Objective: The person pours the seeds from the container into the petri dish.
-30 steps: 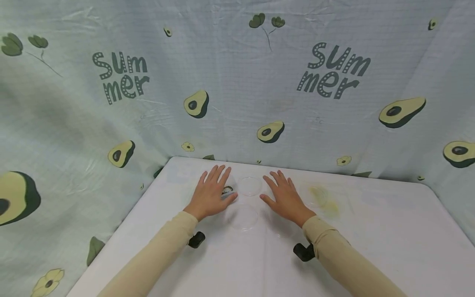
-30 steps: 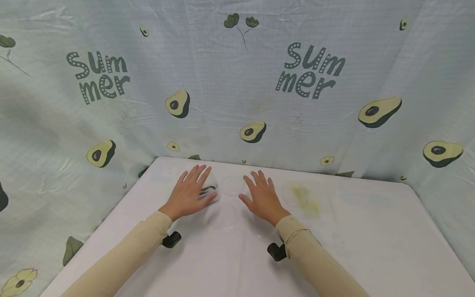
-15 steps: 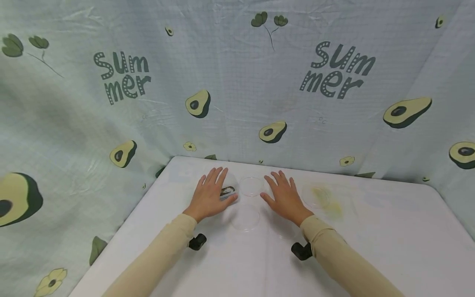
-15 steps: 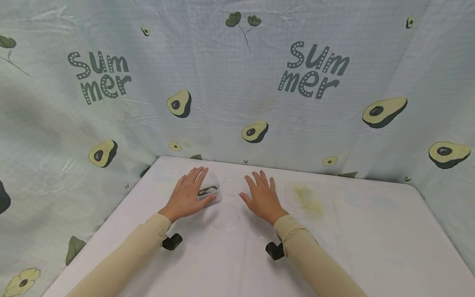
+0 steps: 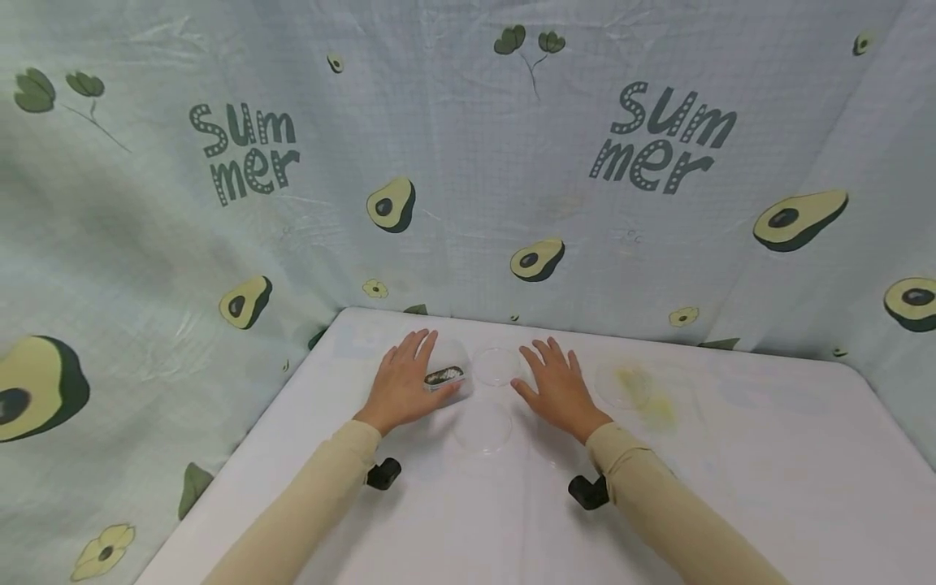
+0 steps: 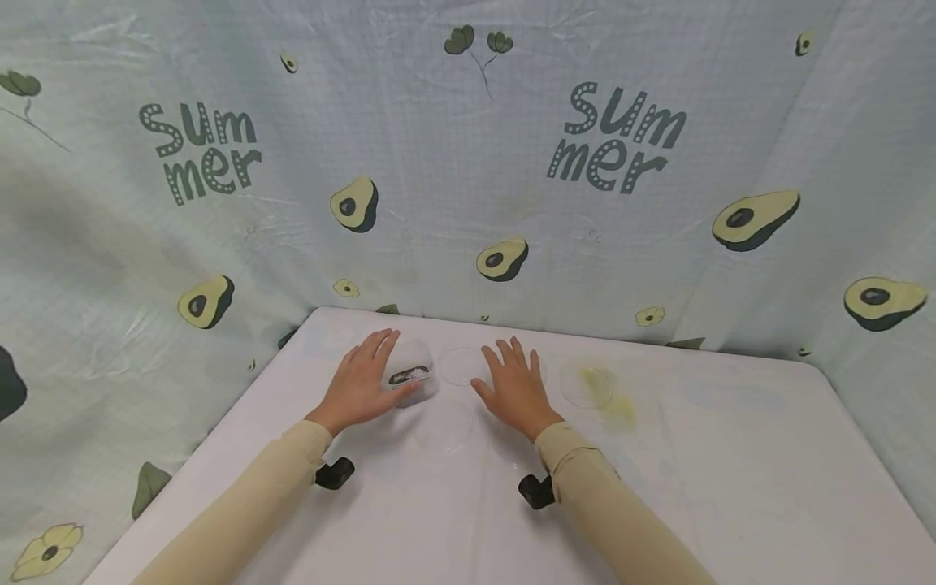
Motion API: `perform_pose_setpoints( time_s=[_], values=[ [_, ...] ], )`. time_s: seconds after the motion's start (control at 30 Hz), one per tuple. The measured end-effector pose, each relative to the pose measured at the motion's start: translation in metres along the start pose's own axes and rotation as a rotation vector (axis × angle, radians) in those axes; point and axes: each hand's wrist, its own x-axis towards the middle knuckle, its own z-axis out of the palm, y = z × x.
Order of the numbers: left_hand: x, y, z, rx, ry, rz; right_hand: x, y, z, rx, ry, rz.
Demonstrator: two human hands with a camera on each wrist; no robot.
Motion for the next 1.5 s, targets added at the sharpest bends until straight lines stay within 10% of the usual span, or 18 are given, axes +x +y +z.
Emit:
perform_pose_setpoints(
  time_s=[1.5],
  values=[
    [0.008, -0.022, 0.022, -0.437, -0.104, -0.249, 0.020, 0.000, 0.021, 0.043, -0.090, 0.077]
  ],
)
